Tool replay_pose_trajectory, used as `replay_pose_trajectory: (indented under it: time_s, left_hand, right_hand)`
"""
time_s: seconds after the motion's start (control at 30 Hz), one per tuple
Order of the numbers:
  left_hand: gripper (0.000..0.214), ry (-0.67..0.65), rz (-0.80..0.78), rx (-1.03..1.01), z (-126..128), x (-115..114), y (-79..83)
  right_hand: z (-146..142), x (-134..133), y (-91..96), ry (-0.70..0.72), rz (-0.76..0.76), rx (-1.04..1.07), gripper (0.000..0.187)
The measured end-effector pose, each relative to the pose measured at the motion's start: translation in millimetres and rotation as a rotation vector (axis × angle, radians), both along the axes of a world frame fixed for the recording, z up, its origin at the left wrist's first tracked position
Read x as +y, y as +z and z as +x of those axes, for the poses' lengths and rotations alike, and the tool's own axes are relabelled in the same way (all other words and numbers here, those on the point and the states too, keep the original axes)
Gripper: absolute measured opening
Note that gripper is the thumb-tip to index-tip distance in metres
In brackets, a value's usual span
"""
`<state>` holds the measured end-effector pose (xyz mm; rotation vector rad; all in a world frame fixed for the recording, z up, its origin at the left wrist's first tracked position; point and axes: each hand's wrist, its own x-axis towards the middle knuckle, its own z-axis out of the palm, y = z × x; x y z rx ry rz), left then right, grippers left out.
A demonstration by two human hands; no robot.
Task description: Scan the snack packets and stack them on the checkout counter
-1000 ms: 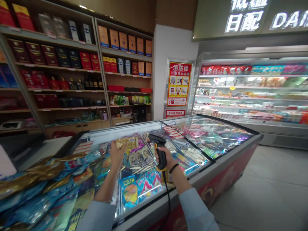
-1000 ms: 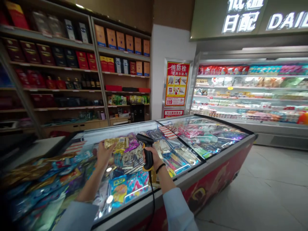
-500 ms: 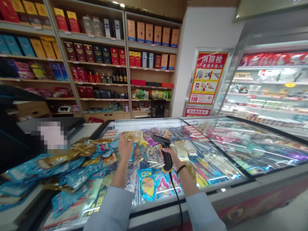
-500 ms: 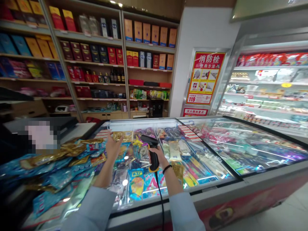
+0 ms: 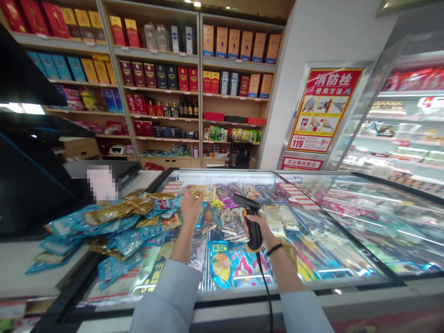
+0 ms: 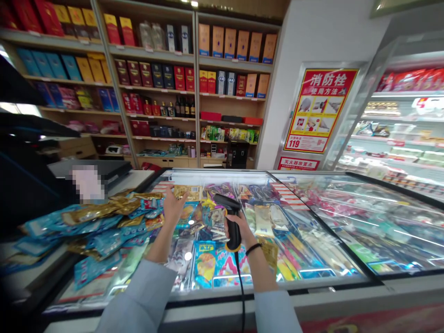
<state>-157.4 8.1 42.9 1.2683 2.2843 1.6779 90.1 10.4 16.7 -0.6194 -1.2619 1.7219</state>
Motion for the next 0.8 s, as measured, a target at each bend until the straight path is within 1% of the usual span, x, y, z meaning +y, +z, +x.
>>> replay_pose_trajectory:
  time_s: [0.37,0.5,0.57,0.7,0.8]
  left_hand:
    - [0.047,-0.031,0.027,-0.025,0.6,0.6,-3.8]
    - [0.046,-0.062,0.083,-0.078,2.1,1.7,-6.9]
    - [0.046,-0.096,0.142,-0.124,4.4,1.0,-6.9]
    - [0.047,-0.166,0.245,-0.204,3.8,-7.1,-1.1]
    - [0.047,-0.154,0.283,-0.214,-9.4,-20.3,8.6]
  right_hand:
    - [-0.3,-3.7,0.8,0.012,0.021,-0.038,0.029]
    - [1.0,-3.8,1.5,0.060,0.025,-0.034,0.031]
    - [1.7,-4.5,2.8,0.094,0.026,-0.015,0.031]
    - [3.5,-10.2,8.0,0.104,0.028,0.023,0.029]
    - [3.1,-17.7,14.6,0.094,0.017,0.008,0.026]
